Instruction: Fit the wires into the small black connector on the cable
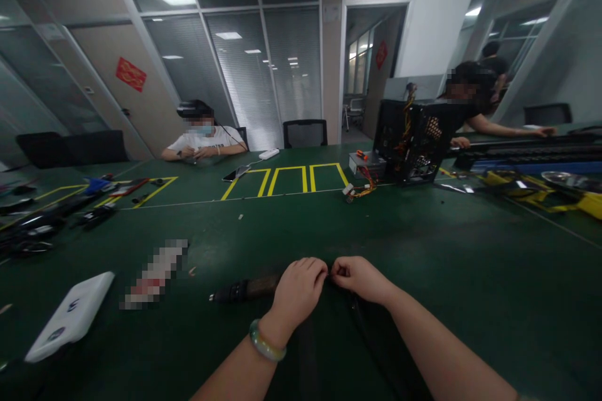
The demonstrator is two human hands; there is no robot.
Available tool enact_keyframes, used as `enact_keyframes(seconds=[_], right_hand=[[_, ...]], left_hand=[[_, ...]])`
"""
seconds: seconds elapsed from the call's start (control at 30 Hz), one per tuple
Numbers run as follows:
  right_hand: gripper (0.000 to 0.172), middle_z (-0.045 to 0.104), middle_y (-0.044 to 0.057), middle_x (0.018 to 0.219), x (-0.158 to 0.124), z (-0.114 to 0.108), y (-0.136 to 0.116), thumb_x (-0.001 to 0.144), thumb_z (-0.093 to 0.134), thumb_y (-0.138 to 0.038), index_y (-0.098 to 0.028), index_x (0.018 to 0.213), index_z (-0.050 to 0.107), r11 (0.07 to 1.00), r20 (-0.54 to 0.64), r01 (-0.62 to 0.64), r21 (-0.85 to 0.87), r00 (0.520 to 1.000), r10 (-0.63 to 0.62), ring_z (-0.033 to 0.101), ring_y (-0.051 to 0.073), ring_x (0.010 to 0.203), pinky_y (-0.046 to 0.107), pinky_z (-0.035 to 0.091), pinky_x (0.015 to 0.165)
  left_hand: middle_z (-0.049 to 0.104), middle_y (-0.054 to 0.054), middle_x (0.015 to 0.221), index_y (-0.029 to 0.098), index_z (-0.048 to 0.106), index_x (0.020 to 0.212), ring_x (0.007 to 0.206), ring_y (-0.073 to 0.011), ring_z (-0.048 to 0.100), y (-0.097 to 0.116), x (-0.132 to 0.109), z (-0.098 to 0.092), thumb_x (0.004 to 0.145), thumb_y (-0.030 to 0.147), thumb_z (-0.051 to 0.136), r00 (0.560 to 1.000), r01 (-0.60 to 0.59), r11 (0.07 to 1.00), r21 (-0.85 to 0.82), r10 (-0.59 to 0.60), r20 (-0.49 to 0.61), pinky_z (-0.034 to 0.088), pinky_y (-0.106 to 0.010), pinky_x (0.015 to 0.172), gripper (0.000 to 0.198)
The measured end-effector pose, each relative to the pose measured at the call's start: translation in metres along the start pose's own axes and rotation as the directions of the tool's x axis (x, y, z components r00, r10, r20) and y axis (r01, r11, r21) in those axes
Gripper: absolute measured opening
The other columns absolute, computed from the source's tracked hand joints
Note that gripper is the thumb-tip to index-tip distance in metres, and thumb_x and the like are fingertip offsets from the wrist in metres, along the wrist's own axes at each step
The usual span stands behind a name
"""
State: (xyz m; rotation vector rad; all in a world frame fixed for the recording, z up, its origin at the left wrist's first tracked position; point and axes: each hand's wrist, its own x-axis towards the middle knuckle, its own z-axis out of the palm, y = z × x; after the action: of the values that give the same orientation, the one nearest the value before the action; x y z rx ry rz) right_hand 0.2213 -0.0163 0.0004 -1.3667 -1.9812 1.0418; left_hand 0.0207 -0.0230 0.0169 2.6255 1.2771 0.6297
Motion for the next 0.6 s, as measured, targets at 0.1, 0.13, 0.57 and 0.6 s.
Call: enact_keyframes(seconds=[0.1, 0.13, 0.57, 0.6], right_hand=[[0.008, 0.067, -0.001, 0.072, 0.0004, 0.0023, 0.0011, 0.082, 0.062, -0.023, -0.018, 0.084, 0.068, 1.0, -0.001, 0.006, 0.008, 1.0, -0.006, 0.059, 0.012, 0.061, 0.018, 0.04, 0.053], [0.009, 0.067, -0.001, 0.072, 0.0007, 0.0032, 0.0022, 0.082, 0.062, -0.023, -0.018, 0.085, 0.068, 1.0, -0.001, 0.006, 0.013, 1.0, -0.006, 0.058, 0.011, 0.059, 0.018, 0.04, 0.051], [0.015, 0.07, 0.001, 0.074, -0.0026, 0.0068, 0.0037, 0.08, 0.064, -0.028, -0.016, 0.086, 0.071, 1.0, -0.037, -0.005, 0.031, 0.999, 0.006, 0.06, 0.013, 0.063, 0.02, 0.043, 0.055], [0.016, 0.07, 0.001, 0.073, -0.0029, 0.0069, 0.0027, 0.08, 0.064, -0.028, -0.016, 0.086, 0.072, 1.0, -0.042, -0.004, 0.025, 0.999, 0.005, 0.06, 0.012, 0.062, 0.02, 0.043, 0.055]], left_hand=[[0.062, -0.001, 0.096, 0.023, 0.057, 0.096, 0.091, -0.0185, 0.057, 0.0009, -0.0011, -0.0017, 0.093, 0.016, 0.049, 1.0, -0.017, 1.0, -0.008, 0.017, -0.02, 0.042, -0.033, 0.081, 0.012], [0.062, -0.001, 0.096, 0.023, 0.057, 0.096, 0.091, -0.0185, 0.057, 0.0009, -0.0016, -0.0021, 0.093, 0.016, 0.049, 0.999, -0.023, 1.0, -0.008, 0.023, -0.023, 0.042, -0.033, 0.08, 0.011], [0.063, -0.002, 0.09, 0.021, 0.058, 0.092, 0.087, -0.0196, 0.059, -0.0009, -0.0061, 0.0041, 0.093, 0.019, 0.048, 0.998, -0.025, 0.999, 0.038, 0.027, -0.059, 0.042, -0.033, 0.08, 0.01], [0.063, -0.002, 0.09, 0.021, 0.058, 0.091, 0.086, -0.0195, 0.059, -0.0004, -0.0068, 0.0036, 0.093, 0.019, 0.048, 0.998, -0.028, 0.999, 0.045, 0.031, -0.061, 0.042, -0.033, 0.08, 0.01]])
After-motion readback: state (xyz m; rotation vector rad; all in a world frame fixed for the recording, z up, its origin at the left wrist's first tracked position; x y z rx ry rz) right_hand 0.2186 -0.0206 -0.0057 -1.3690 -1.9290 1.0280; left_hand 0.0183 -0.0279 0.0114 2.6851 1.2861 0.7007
